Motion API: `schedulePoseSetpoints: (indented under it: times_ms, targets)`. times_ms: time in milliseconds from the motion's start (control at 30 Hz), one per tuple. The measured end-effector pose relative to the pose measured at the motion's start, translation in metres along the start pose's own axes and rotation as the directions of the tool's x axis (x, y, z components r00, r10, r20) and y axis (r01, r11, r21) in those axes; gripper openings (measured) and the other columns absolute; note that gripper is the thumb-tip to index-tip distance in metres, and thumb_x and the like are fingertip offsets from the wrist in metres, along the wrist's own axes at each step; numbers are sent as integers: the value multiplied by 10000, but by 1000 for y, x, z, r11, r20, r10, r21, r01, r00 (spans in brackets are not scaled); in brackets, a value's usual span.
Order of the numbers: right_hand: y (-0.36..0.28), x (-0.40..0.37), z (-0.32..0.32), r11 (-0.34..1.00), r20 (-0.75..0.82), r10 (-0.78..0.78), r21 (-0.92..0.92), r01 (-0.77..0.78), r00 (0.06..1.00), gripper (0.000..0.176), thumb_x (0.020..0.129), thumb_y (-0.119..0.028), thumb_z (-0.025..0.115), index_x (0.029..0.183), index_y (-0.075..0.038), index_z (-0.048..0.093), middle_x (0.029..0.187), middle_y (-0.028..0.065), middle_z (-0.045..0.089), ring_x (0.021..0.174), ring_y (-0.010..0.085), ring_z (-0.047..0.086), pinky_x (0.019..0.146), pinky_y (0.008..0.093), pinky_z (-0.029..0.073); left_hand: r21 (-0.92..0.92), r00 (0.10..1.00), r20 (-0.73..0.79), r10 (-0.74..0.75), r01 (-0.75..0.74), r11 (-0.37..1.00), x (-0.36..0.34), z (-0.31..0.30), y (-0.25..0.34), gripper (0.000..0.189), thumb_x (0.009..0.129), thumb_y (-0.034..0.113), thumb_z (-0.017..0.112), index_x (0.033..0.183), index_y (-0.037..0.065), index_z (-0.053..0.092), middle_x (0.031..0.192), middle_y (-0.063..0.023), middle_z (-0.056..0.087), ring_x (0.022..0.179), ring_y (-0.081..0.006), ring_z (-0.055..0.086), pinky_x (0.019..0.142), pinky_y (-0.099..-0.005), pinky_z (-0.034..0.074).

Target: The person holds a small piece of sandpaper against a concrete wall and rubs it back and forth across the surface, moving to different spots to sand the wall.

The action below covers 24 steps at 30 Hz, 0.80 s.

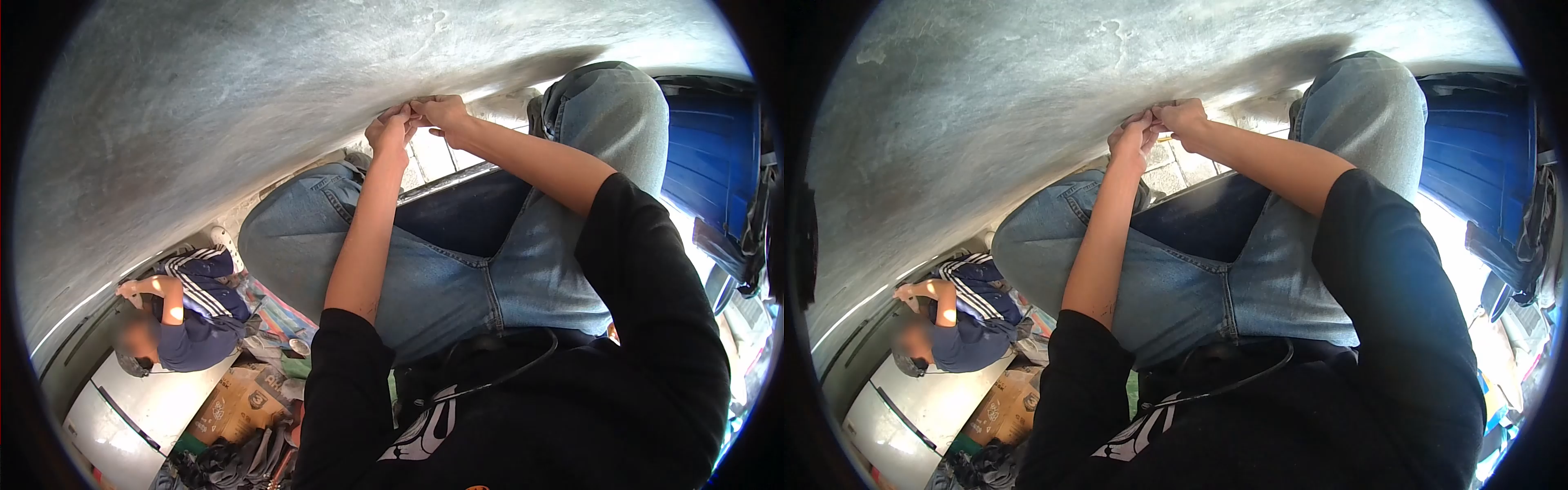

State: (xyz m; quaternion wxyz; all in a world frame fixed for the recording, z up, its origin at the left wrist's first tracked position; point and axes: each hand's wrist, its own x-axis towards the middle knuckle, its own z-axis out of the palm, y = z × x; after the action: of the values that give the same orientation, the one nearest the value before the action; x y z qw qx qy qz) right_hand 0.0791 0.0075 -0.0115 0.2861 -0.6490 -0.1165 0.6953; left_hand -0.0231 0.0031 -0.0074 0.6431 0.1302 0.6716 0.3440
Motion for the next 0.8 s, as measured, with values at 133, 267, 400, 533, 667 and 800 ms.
schedulePoseSetpoints:
  times_ms: [133,267,400,533,667,800]
  targets:
    - [-1,-2,0,997,22,20,80,-22,1000,113,796,-156,563,854,-64,594,770,22,603,650,96,560,624,296,370,-46,998,-36,61,-62,997,-4,4,2,154,762,7,568,915,5,550,875,-79,586,777,-147,573,721,-259,470]
    - [-4,-6,0,998,28,51,39,-52,998,112,795,-172,570,859,-83,594,765,-6,593,687,79,549,669,291,370,-59,996,-26,82,-84,995,-3,4,1,114,760,-19,555,872,-4,568,842,-84,592,723,-144,585,654,-246,488]
    - [0,-3,2,997,32,45,61,-47,998,115,794,-167,567,865,-82,596,779,-3,595,679,79,553,670,289,369,-83,997,-35,72,-74,994,-1,2,0,118,754,-21,561,870,-1,569,857,-78,590,755,-141,580,661,-242,487]
    - [-2,-6,0,995,43,-4,99,0,999,122,791,-142,561,850,-41,594,768,34,607,642,100,574,602,280,374,-43,997,-53,58,-61,997,-7,1,6,126,749,-13,575,872,10,572,857,-72,588,772,-136,575,662,-234,482]
    - [2,-2,4,998,2,-20,62,19,1000,144,782,-116,567,841,14,590,754,74,618,619,127,595,534,289,391,-52,996,-59,65,-68,996,-2,-1,0,129,749,13,592,875,33,578,856,-62,591,761,-134,569,700,-244,464]
    - [-1,-4,3,997,17,9,74,-10,1000,97,785,-166,571,822,-81,600,735,2,602,646,77,549,624,261,362,-25,999,-39,29,-30,999,-8,-2,8,192,742,0,593,923,25,535,903,-53,586,844,-137,554,755,-240,456]
